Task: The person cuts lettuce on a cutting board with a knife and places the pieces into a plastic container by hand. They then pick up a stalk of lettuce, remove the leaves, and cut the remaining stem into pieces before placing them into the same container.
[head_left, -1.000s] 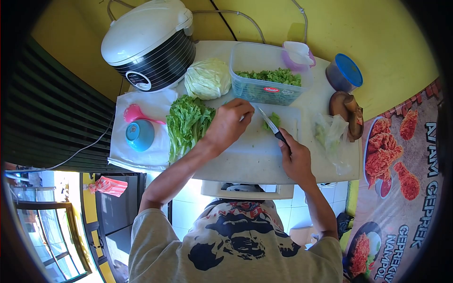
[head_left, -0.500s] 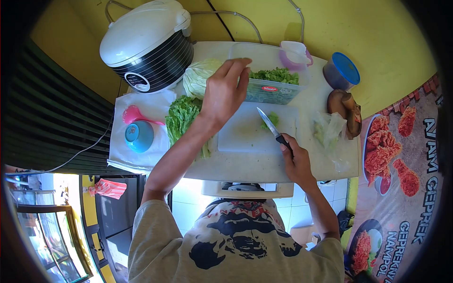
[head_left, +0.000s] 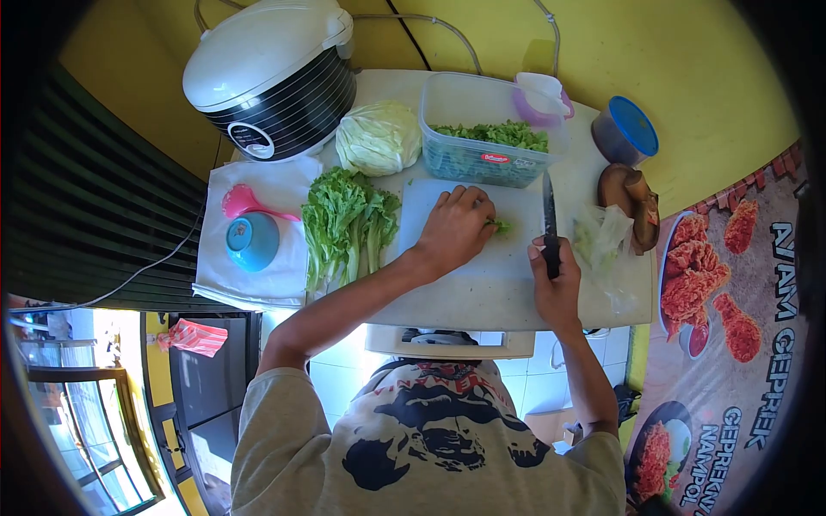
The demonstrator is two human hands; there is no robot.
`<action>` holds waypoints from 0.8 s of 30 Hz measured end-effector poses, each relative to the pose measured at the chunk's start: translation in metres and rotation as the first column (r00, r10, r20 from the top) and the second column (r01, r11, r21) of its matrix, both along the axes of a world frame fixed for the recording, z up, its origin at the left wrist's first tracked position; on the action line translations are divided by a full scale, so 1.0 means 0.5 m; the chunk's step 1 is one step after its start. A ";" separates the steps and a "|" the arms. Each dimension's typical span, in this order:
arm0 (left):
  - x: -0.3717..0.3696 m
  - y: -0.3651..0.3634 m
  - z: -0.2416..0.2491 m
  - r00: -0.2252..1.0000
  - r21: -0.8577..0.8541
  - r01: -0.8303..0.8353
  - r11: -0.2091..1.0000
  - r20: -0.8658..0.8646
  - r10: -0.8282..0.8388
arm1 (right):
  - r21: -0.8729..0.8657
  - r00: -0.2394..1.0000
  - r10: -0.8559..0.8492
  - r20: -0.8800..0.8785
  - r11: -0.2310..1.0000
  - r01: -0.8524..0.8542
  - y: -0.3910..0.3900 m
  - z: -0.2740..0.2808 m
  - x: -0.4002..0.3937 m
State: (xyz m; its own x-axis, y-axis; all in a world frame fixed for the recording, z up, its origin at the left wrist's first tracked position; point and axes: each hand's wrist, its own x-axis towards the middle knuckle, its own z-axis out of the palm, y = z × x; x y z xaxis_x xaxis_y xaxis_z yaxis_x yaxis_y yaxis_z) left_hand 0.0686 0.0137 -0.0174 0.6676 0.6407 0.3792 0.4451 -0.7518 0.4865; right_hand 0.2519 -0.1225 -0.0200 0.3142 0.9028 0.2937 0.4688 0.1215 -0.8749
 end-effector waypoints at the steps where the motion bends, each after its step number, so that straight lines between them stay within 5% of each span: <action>1: -0.005 0.000 0.003 0.998 -0.032 0.044 0.999 0.042 -0.042 | -0.050 1.000 0.010 -0.022 0.999 -0.011 0.003 0.013 0.000; 5: -0.025 -0.010 0.041 0.952 -0.397 0.229 0.889 0.282 -0.119 | -0.067 0.995 0.064 -0.073 0.995 -0.069 0.030 0.065 -0.031; 14: -0.117 -0.035 0.098 0.970 -0.660 0.139 0.738 0.241 0.032 | -0.119 0.956 0.226 -0.189 0.961 -0.251 0.066 0.067 -0.063; 17: -0.130 -0.027 0.055 0.887 -0.750 0.297 0.591 0.446 0.120 | -0.109 0.948 0.255 -0.190 0.954 -0.278 0.077 0.064 -0.074; 24: -0.149 -0.025 0.069 0.893 -0.743 0.274 0.610 0.432 0.124 | -0.126 0.948 0.267 -0.176 0.948 -0.291 0.094 0.070 -0.109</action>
